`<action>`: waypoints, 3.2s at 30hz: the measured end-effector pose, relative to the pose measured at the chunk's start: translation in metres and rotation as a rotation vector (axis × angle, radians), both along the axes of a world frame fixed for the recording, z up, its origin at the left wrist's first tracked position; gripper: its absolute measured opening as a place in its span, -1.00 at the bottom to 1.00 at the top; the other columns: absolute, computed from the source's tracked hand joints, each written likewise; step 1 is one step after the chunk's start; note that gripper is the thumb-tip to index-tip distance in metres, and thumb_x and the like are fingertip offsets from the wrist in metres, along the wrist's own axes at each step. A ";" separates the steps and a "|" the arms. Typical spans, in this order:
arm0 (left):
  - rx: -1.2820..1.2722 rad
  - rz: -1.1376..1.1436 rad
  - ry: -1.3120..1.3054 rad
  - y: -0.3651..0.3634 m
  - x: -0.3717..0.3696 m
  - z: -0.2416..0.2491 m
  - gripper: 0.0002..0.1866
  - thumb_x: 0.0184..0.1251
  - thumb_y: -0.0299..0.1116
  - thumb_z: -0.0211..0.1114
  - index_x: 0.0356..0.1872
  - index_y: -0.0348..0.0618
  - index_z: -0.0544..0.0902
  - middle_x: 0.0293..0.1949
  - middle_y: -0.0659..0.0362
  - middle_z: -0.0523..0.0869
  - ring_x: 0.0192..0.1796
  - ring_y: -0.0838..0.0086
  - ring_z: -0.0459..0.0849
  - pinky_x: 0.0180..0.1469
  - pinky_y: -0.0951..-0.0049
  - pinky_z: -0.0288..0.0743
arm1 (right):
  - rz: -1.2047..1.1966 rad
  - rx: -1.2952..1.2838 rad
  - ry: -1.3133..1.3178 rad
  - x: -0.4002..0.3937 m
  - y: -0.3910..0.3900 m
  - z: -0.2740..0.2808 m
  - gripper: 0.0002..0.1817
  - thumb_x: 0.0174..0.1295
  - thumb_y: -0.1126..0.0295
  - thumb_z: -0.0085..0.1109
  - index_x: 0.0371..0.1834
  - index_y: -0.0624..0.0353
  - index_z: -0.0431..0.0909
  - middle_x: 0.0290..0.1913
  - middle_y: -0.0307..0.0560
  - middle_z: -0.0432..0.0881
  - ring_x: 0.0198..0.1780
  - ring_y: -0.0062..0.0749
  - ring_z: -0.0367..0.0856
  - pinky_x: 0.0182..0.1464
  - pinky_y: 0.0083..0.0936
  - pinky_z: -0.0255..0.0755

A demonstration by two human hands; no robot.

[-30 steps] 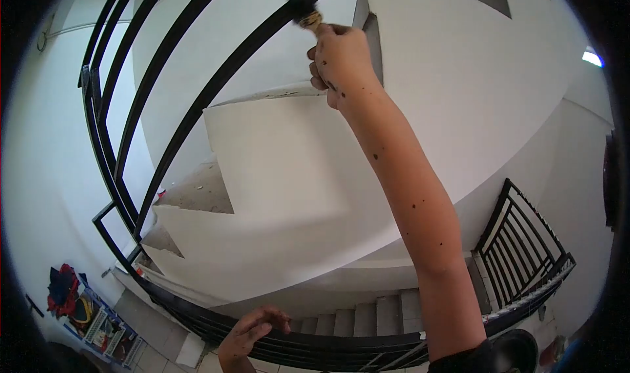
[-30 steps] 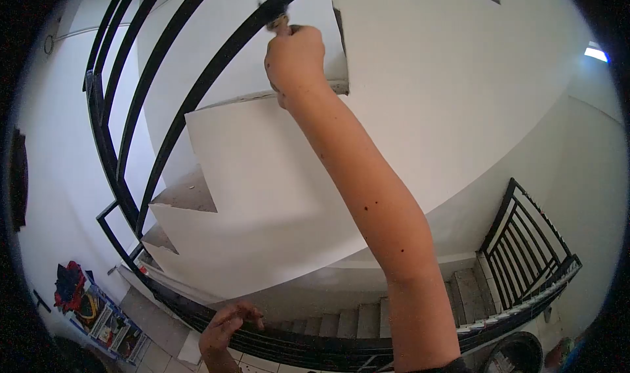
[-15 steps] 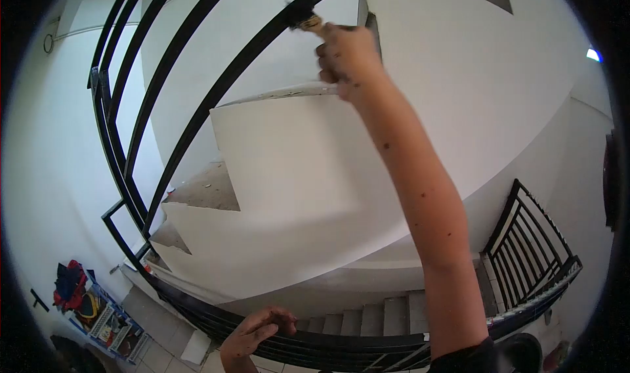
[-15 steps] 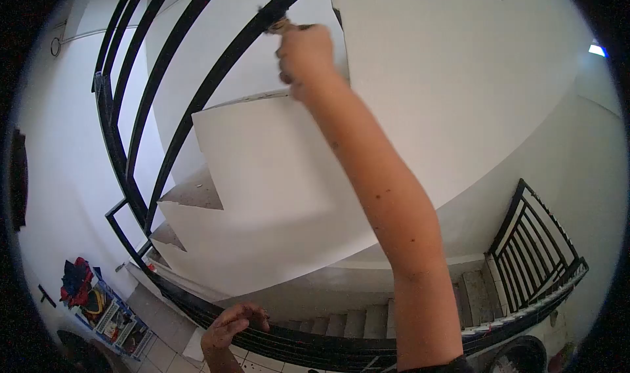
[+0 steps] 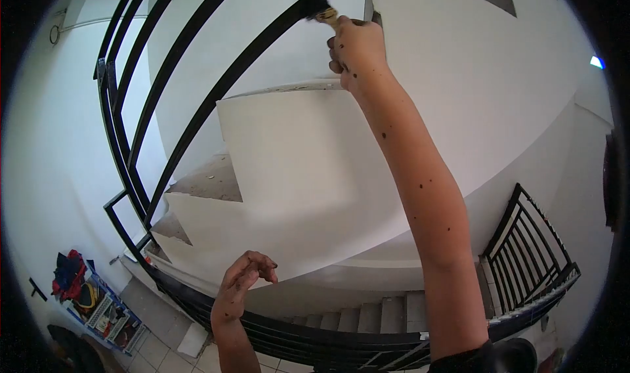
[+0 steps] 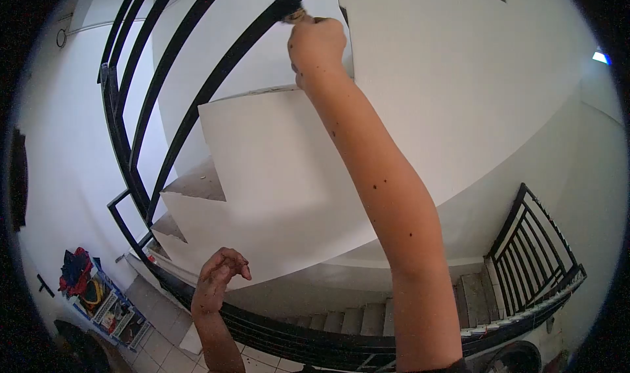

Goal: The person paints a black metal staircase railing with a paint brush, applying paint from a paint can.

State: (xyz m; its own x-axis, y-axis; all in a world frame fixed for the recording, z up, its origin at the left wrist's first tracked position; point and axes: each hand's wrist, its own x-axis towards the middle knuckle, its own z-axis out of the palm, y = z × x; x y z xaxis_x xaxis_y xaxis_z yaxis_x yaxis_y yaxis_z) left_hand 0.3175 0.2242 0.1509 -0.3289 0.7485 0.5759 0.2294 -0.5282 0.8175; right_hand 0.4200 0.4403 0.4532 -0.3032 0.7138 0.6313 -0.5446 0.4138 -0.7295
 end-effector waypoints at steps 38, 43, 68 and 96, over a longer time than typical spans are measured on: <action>-0.191 0.072 -0.135 -0.024 0.021 -0.040 -0.62 0.42 -0.11 0.13 -0.04 -0.25 0.58 -0.19 0.09 0.67 -0.17 0.37 0.66 -0.02 0.30 0.53 | 0.180 0.045 -0.088 -0.062 -0.020 -0.035 -0.83 0.35 0.39 -0.02 -0.26 0.30 0.45 -0.63 -0.22 0.36 -0.71 -0.51 0.23 -0.65 -0.49 0.09; -0.182 0.087 -0.139 -0.031 0.030 -0.041 -0.60 0.42 -0.07 0.16 -0.06 -0.26 0.58 -0.23 0.11 0.68 -0.17 0.38 0.66 -0.05 0.34 0.51 | 0.222 -0.187 -0.034 -0.059 -0.028 -0.027 -0.88 0.29 0.45 -0.04 -0.40 0.22 0.40 -0.57 -0.16 0.38 -0.66 -0.47 0.25 -0.63 -0.44 0.14; -0.331 0.107 -0.203 -0.053 0.077 -0.045 -0.60 0.48 -0.11 0.13 0.06 -0.26 0.56 -0.19 0.13 0.64 -0.06 0.42 0.61 0.05 0.39 0.46 | 0.672 -0.440 0.067 -0.038 -0.016 -0.021 -0.80 0.34 0.53 -0.34 -0.42 0.25 0.30 -0.56 -0.20 0.27 -0.66 -0.54 0.09 -0.65 -0.62 -0.06; -0.360 0.036 -0.217 -0.192 -0.038 -0.070 -0.59 0.49 -0.11 0.15 0.06 -0.30 0.54 -0.15 0.12 0.64 -0.05 0.42 0.61 0.07 0.39 0.49 | -0.340 0.355 0.259 -0.124 -0.158 -0.118 -0.76 0.34 0.45 -0.03 0.00 0.35 0.40 -0.42 -0.02 0.53 -0.52 -0.44 0.45 -0.45 -0.45 0.37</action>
